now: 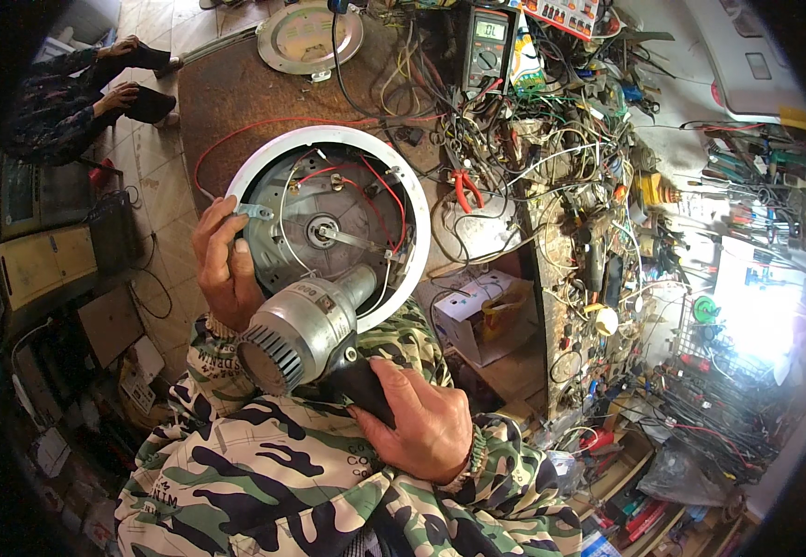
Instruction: The person uses a heat gun to apply heat to the interior of a white circular electronic housing, then uses multimeter probes to test internal wires and components. The person manipulates wires and holds the housing while performing these actions.
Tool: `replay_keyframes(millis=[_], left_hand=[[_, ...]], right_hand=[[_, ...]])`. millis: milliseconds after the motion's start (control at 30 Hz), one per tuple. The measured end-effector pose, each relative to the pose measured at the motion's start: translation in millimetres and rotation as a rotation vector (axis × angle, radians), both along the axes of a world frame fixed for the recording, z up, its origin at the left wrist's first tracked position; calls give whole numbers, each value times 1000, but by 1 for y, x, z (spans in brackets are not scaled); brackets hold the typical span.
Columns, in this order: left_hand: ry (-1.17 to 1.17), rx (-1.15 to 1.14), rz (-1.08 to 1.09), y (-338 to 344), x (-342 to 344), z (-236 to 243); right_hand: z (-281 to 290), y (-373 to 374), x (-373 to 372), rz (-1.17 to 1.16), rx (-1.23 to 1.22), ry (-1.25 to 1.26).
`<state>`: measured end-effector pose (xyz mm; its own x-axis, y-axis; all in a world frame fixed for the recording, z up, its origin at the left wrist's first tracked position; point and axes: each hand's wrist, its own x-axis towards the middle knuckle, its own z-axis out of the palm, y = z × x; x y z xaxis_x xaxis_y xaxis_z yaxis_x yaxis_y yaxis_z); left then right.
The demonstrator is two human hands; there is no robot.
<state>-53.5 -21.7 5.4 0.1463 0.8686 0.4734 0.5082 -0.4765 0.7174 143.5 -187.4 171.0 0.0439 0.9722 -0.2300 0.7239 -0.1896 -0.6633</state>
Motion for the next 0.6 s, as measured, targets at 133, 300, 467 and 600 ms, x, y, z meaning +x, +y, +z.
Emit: replay_keyframes(millis=[133, 300, 467, 600], left_hand=[[10, 3, 2, 0, 0, 1], [0, 7, -11, 1, -1, 1], [-3, 3, -14, 0, -1, 2], [4, 10, -9, 0, -2, 1]], right_hand=[[-2, -1, 1, 12, 29, 4], [0, 2, -1, 12, 9, 0], [-1, 1, 1, 30, 14, 2], [0, 1, 1, 31, 18, 11]])
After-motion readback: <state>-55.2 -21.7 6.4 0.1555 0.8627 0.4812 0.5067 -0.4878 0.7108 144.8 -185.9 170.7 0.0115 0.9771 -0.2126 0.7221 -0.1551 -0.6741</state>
